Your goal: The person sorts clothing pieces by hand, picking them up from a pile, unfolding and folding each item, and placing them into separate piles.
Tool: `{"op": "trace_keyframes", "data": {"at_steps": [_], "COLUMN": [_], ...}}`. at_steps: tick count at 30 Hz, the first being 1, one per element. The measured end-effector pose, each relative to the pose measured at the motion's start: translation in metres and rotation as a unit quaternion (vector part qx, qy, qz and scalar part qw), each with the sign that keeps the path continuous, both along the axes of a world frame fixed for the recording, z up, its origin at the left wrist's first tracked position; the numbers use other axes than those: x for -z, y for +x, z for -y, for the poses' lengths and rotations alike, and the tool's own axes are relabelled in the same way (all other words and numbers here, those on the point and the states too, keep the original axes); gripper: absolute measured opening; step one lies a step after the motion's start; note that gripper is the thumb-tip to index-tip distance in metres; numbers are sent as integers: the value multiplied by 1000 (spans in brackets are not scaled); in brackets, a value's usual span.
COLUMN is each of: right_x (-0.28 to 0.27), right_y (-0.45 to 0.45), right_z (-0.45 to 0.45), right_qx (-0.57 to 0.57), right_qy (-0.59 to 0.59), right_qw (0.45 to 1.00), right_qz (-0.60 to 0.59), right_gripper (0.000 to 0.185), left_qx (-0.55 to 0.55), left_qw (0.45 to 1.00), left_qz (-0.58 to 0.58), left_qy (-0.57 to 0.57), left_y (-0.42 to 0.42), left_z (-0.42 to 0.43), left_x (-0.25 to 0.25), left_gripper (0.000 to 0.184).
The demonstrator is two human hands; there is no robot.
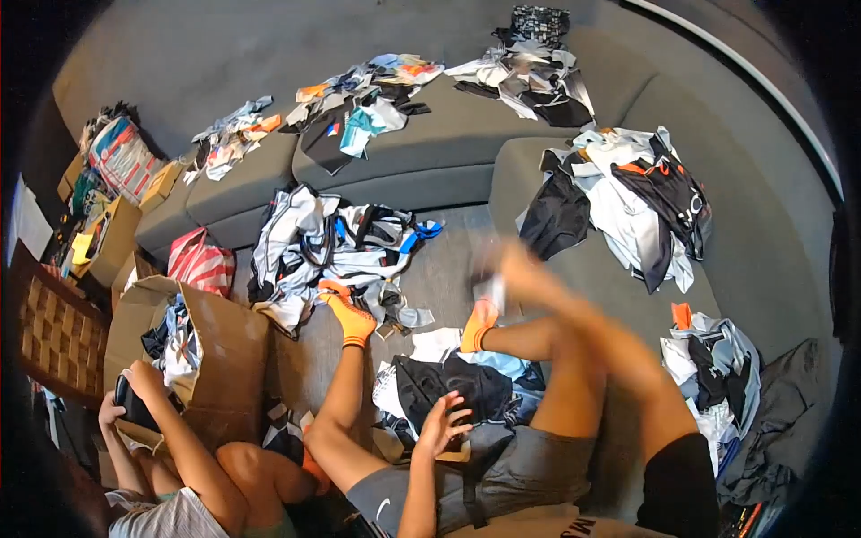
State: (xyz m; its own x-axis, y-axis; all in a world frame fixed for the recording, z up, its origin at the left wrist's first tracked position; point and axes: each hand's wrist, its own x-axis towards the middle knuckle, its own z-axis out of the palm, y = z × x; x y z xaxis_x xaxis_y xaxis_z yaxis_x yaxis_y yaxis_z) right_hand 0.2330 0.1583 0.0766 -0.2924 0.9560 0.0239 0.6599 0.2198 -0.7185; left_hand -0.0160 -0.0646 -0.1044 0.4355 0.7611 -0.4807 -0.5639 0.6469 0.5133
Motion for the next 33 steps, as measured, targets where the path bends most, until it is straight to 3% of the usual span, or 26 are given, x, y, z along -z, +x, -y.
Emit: {"op": "trace_keyframes", "data": {"at_steps": [2,3,4,5,7,8,9,10,12,13,17,18,20,22,23,25,27,31,33], "right_x": [-87,-76,-66,-71,-81,-77,-42,-3,51,58,58,75,72,106,124,105,96,104,103], "right_y": [62,104,144,130,98,72,56,45,19,8,-26,-25,-20,-2,11,10,2,-9,-8], "right_z": [-79,-126,-173,-155,-116,-81,-63,-44,7,14,52,39,19,7,1,8,16,18,15], "right_qx": [305,432,559,448,196,146,56,-35,-99,-101,-119,-134,-107,-91,-100,-104,-112,-147,-145], "right_qy": [75,208,312,327,283,215,133,194,-113,-125,-223,-172,-189,-111,-49,-83,-87,-107,-140], "right_qw": [949,876,760,829,936,965,983,980,976,973,963,968,968,987,994,990,989,983,979], "right_qz": [-15,55,111,70,-68,29,-110,15,-157,-168,-99,-123,-128,-78,5,41,38,1,23], "right_gripper": [81,80,79,70,52,51,52,44,42,42,26,28,29,29,35,35,34,33,30], "left_qx": [33,26,42,68,94,63,31,2,15,23,161,191,212,197,183,171,261,278,217], "left_qw": [992,967,917,844,730,718,704,686,735,732,743,744,732,706,686,663,699,713,783], "left_qz": [-118,-252,-395,-530,-673,-685,-696,-708,-627,-635,-610,-601,-606,-633,-651,-658,-595,-596,-551], "left_qy": [14,18,32,39,72,108,140,168,260,248,224,222,227,249,268,314,299,242,192], "left_y": [-7,-10,-14,-18,-22,-13,-3,5,3,0,9,9,8,9,9,7,4,9,8], "left_z": [1,6,12,20,23,18,14,16,31,37,56,54,42,30,26,25,23,28,34], "left_x": [39,85,138,190,245,227,209,203,221,225,223,221,210,200,200,198,201,205,225], "left_gripper": [65,68,71,74,80,83,85,88,76,76,46,38,24,14,13,19,21,24,26]}}
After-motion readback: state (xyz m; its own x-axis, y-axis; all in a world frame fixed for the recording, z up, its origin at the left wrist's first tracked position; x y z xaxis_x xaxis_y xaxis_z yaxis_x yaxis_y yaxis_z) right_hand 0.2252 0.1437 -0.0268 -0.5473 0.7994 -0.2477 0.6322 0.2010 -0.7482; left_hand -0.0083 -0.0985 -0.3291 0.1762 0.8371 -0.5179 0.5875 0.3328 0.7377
